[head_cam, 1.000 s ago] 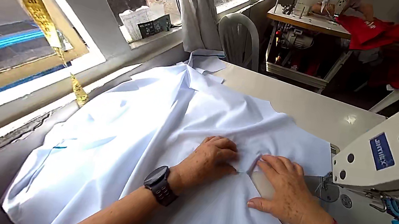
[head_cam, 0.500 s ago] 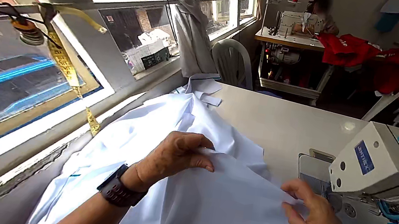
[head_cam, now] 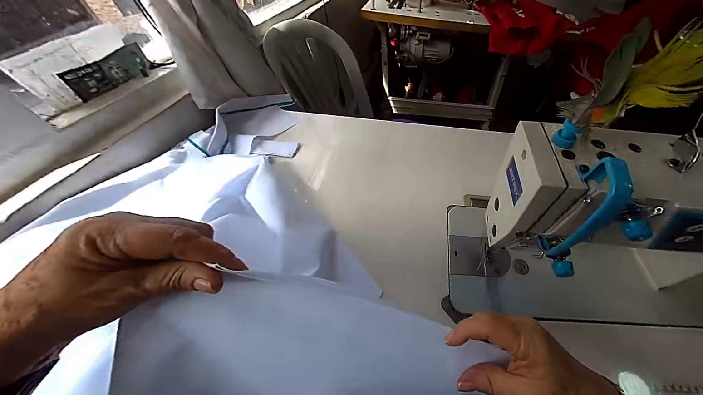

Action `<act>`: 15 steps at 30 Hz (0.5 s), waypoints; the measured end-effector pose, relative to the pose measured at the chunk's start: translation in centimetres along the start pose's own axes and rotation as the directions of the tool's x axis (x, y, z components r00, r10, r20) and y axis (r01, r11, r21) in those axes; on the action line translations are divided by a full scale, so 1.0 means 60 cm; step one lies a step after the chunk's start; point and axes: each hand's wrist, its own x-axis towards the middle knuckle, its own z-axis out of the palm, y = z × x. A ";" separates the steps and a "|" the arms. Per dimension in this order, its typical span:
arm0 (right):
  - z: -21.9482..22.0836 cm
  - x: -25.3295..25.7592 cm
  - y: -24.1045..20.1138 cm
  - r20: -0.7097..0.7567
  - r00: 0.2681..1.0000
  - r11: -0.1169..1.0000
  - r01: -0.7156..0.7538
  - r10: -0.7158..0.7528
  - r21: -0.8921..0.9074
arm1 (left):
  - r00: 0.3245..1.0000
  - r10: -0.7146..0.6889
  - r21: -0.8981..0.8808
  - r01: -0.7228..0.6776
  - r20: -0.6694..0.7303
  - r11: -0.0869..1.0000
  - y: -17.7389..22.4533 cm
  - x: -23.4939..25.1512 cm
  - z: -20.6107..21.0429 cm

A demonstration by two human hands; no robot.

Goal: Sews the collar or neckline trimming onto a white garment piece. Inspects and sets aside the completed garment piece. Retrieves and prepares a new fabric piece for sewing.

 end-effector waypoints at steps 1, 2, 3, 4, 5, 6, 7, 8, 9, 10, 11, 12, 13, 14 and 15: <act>0.000 -0.005 0.002 -0.039 0.999 0.999 -0.036 0.036 0.006 | 1.000 -0.001 -0.006 0.001 -0.016 1.000 0.000 0.000 0.001; 0.001 -0.009 0.003 -0.076 0.994 0.997 -0.072 0.073 0.020 | 1.000 -0.001 -0.019 0.001 -0.028 1.000 0.000 0.000 0.001; 0.003 -0.013 0.003 -0.113 0.988 0.994 -0.106 0.110 0.040 | 0.999 -0.002 -0.035 0.000 -0.044 0.999 -0.001 0.000 0.002; 0.004 -0.017 0.003 -0.151 0.978 0.989 -0.136 0.143 0.054 | 0.998 -0.005 -0.046 0.002 -0.059 0.999 -0.003 -0.002 0.001; 0.006 -0.019 0.002 -0.195 0.967 0.986 -0.156 0.165 0.059 | 0.997 -0.009 -0.049 0.006 -0.076 0.999 -0.005 -0.004 0.000; 0.007 -0.022 0.002 -0.227 0.958 0.984 -0.166 0.176 0.060 | 0.996 -0.011 -0.048 0.007 -0.088 0.999 -0.008 -0.005 -0.001; 0.006 -0.023 0.001 -0.240 0.953 0.982 -0.175 0.186 0.065 | 0.995 -0.014 -0.052 0.009 -0.097 0.999 -0.010 -0.007 -0.002; 0.005 -0.024 -0.002 -0.245 0.949 0.979 -0.184 0.199 0.085 | 0.994 -0.031 -0.058 0.025 -0.104 0.998 -0.010 -0.009 -0.002; 0.004 -0.025 -0.003 -0.243 0.946 0.975 -0.190 0.213 0.116 | 0.992 -0.065 -0.068 0.057 -0.108 0.996 -0.007 -0.009 0.000; 0.004 -0.025 -0.004 -0.241 0.944 0.969 -0.192 0.226 0.156 | 0.988 -0.115 -0.085 0.106 -0.106 0.991 0.001 -0.010 0.003; 0.006 -0.025 -0.004 -0.241 0.941 0.960 -0.188 0.237 0.209 | 0.981 -0.164 -0.102 0.153 -0.101 0.983 0.010 -0.010 0.006; 0.008 -0.025 -0.004 -0.236 0.939 0.946 -0.182 0.248 0.270 | 0.976 -0.194 -0.108 0.183 -0.098 0.977 0.019 -0.009 0.009; 0.010 -0.025 -0.005 -0.229 0.938 0.926 -0.176 0.261 0.335 | 0.976 -0.199 -0.098 0.191 -0.082 0.977 0.021 -0.009 0.010; 0.011 -0.022 -0.008 -0.220 0.931 0.896 -0.185 0.292 0.404 | 0.980 -0.192 -0.085 0.186 -0.061 0.979 0.020 -0.009 0.009; 0.011 -0.019 -0.015 -0.208 0.917 0.863 -0.215 0.339 0.456 | 0.982 -0.188 -0.079 0.185 -0.031 0.979 0.017 -0.010 0.007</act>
